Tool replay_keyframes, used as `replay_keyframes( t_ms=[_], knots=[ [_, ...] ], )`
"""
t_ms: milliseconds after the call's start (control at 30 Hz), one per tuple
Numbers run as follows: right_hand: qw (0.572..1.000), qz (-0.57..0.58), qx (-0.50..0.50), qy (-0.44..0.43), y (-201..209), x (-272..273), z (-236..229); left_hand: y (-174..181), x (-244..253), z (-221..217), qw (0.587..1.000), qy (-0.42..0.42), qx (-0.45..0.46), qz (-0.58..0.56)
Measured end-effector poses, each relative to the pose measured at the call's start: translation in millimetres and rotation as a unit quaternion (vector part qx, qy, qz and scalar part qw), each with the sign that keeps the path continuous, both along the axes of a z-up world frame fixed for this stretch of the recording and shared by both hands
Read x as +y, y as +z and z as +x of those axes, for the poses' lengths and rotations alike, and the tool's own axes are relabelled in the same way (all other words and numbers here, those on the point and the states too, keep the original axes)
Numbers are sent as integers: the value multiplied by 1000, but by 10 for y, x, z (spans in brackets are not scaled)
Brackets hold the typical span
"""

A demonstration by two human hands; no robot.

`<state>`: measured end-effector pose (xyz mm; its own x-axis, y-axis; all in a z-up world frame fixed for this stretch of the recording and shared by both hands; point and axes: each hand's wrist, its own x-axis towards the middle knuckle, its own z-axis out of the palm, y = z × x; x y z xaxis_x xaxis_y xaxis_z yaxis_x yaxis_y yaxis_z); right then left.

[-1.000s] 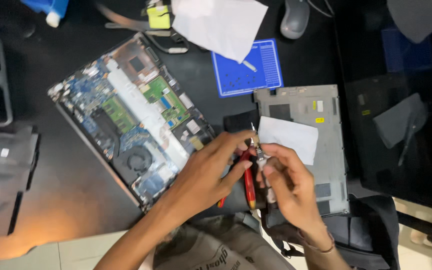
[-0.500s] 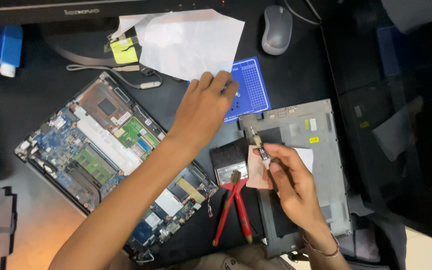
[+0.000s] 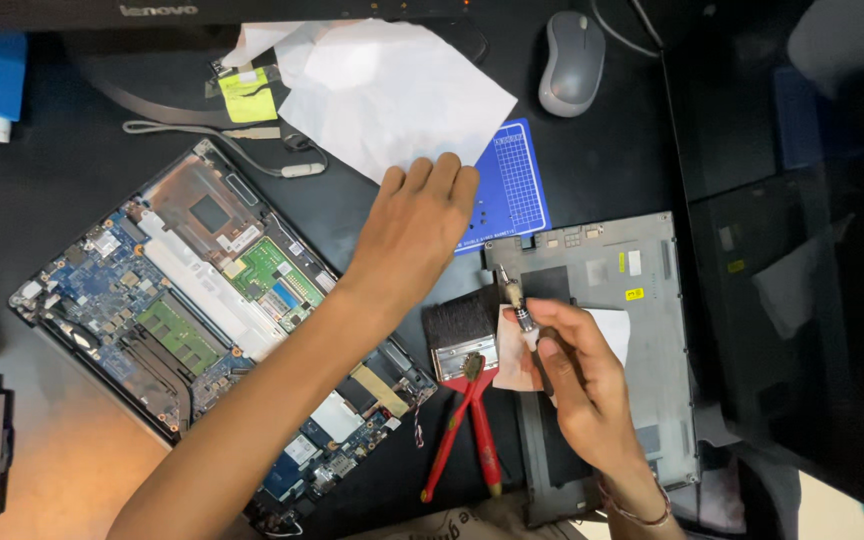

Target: The person is repairing a disassembled laptop on a desk. They use a red brush to clean the motherboard and a syringe to apply a substance to a specific component.

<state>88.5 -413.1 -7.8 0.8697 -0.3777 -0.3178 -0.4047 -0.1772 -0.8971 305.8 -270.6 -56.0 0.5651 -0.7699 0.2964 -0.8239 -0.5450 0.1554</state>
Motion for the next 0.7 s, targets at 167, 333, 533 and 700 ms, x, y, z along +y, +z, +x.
replay_keyframes(
  t_ms=[167,333,533,700],
  knots=[
    [1000,7,-13,-9,49,18,-16,142,57,-19,998,-10,-31,-58],
    [999,10,-52,-5,123,58,-27,367,188,-43,997,-11,5,-81],
    [997,-9,-79,20,175,135,-88,738,431,-244,951,-64,197,-228],
    [996,-8,-81,40,272,300,-92,835,643,-399,877,-95,409,-236]
  ],
)
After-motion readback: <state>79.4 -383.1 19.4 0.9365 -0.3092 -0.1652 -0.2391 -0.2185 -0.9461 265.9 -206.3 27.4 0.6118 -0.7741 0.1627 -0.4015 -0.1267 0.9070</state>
